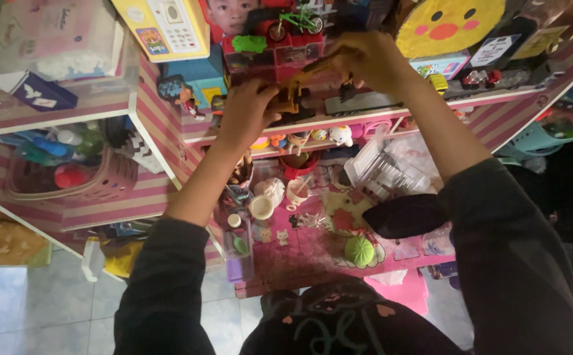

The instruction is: The person organizes items on a pink shelving unit, folding a black cloth and placing it on a shelf. They then handle a plastic bag, a clear plastic container, and a small green ball, moving them around the shelves.

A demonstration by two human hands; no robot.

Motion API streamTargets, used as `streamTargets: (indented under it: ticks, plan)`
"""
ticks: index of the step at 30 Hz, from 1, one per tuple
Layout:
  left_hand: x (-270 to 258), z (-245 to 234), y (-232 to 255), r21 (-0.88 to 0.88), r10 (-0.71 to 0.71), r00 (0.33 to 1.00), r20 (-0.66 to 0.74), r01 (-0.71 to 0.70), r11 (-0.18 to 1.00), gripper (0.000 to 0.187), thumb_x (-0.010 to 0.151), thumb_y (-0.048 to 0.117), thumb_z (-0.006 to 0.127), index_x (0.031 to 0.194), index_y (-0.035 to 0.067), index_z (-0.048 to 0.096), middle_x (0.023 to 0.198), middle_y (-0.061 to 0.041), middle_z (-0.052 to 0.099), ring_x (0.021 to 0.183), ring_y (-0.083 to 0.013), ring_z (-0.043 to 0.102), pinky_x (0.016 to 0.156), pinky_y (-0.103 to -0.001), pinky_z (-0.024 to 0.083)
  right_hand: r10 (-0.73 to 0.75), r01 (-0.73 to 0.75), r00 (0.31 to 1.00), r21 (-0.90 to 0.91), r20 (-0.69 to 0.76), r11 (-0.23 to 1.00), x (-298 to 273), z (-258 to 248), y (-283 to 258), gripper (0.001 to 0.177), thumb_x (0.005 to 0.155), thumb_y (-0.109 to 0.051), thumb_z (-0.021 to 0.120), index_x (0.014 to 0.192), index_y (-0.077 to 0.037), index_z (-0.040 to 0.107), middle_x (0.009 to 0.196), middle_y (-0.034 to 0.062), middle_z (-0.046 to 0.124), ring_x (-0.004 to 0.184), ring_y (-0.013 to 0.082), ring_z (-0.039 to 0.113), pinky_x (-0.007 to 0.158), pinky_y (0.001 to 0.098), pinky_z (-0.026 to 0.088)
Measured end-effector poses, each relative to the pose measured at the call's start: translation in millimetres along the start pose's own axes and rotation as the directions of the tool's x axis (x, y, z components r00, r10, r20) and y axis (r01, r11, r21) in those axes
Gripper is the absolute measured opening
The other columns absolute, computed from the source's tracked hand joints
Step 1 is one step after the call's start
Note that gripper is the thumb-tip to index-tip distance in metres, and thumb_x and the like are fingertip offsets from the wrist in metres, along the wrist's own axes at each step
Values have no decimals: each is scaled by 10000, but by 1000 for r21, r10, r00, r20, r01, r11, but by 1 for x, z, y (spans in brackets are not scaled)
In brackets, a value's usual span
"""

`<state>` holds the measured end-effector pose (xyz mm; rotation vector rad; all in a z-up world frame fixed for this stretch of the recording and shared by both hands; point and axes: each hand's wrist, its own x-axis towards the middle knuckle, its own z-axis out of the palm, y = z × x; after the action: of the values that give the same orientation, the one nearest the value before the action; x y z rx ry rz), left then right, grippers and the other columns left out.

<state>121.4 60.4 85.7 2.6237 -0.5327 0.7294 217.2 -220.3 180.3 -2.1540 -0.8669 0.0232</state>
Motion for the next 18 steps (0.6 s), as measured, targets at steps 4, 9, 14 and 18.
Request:
streamTargets:
  ticks: [4, 9, 14, 18]
  plan:
    - [-1, 2, 1, 47, 31, 999, -10, -30, 998, 571, 725, 216, 886, 1244, 83, 690, 1173, -119, 631, 1138, -341, 592, 971, -497, 426, 10, -9, 1000, 86, -9, 996, -7, 2, 13, 230, 1009, -34, 599, 1226, -21, 675, 828, 97, 712, 623, 129, 684, 552, 273, 554]
    - [-7, 14, -5, 45, -24, 999, -45, 26, 999, 596, 734, 231, 897, 1275, 104, 680, 1241, -135, 616, 1177, -361, 564, 1007, -493, 415, 8, 16, 996, 267, -89, 964, -19, 8, 35, 274, 1023, -48, 646, 1291, 10, 649, 903, 76, 732, 701, 104, 681, 575, 252, 543]
    - [-12, 25, -5, 48, 10, 993, -118, -5, 999, 639, 744, 227, 909, 1317, 107, 654, 1349, -162, 570, 1249, -380, 517, 1063, -517, 385, 31, 7, 984, 211, -175, 978, -31, 8, 58, 180, 1070, -43, 658, 1220, 50, 696, 936, 82, 735, 712, 122, 685, 598, 256, 551]
    - [-13, 16, 7, 19, 11, 989, -148, -9, 1000, 680, 748, 205, 906, 1355, 85, 623, 1418, -178, 534, 1297, -396, 482, 1103, -513, 372, -93, 97, 952, -2, -291, 995, -42, 17, 62, 78, 1070, 36, 637, 1023, 92, 665, 811, 104, 689, 717, 136, 685, 612, 274, 538]
